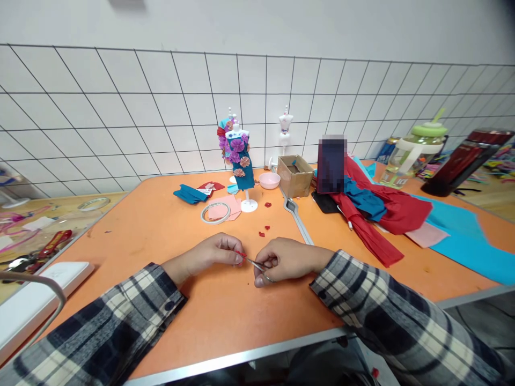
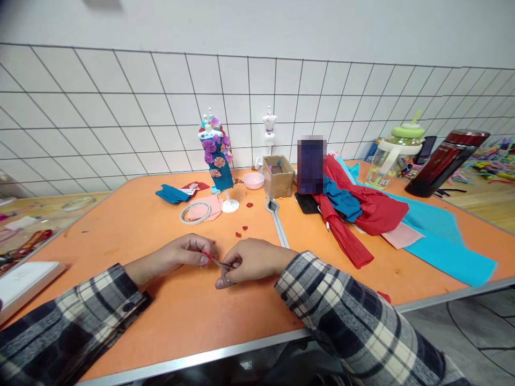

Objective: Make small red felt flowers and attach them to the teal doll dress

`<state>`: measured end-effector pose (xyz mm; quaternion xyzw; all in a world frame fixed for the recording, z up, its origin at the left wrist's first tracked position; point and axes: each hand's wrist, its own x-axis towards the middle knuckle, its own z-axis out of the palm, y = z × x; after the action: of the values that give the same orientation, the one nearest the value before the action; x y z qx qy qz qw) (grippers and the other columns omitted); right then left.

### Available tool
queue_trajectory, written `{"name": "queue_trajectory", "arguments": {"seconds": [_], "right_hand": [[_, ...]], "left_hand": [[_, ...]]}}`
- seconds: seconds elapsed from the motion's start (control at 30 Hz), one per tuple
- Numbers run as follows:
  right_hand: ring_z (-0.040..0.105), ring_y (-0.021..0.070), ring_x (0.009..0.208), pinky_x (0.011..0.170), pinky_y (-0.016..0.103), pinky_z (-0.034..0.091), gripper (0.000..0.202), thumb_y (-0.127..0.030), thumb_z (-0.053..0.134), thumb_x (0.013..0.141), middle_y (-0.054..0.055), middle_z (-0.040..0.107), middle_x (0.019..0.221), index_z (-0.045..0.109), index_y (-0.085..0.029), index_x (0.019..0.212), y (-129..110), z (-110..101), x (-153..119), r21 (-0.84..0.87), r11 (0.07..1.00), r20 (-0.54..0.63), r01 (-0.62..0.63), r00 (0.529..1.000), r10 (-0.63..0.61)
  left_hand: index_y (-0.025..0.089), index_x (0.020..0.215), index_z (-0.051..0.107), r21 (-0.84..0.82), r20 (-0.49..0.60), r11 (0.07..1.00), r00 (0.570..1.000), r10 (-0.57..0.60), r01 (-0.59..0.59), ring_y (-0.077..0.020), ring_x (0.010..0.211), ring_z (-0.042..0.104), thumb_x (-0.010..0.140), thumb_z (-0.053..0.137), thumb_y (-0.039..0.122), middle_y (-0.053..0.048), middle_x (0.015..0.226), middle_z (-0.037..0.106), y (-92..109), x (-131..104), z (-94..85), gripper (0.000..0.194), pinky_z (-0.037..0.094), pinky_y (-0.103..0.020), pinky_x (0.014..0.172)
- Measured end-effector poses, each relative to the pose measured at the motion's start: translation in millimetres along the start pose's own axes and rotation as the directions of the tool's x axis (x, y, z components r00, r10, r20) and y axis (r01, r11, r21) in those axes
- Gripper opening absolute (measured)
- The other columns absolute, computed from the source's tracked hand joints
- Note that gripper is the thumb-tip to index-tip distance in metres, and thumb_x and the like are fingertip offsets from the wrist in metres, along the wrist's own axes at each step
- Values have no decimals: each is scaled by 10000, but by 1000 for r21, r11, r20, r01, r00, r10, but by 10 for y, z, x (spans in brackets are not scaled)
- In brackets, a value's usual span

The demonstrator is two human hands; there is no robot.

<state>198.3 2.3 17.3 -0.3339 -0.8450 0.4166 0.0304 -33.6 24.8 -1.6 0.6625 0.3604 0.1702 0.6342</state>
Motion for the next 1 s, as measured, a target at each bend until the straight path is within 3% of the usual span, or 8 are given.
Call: {"name": "queue_trajectory", "arguments": {"seconds": [0.7,1.0], "right_hand": [[366,71,536,511,229,232,363,-497,669,767,-63,416,548,702,-136,775,42,16,21,63,998,9,-27,1000,26],[362,68,533,508,225,237,374,-504,683,758,-64,426,545,719,-135,806,43,6,2,83,996,31,-20,999,18]], "left_hand": [[154,626,632,44,8,999,1000,-10,10,-126,643,507,667,750,327,14,636,622,10,-11,10,214,408,-254,658],[155,604,616,102,46,995,999,-7,3,-114,612,504,683,742,318,22,627,610,28,1,7,221,461,-303,781]]}}
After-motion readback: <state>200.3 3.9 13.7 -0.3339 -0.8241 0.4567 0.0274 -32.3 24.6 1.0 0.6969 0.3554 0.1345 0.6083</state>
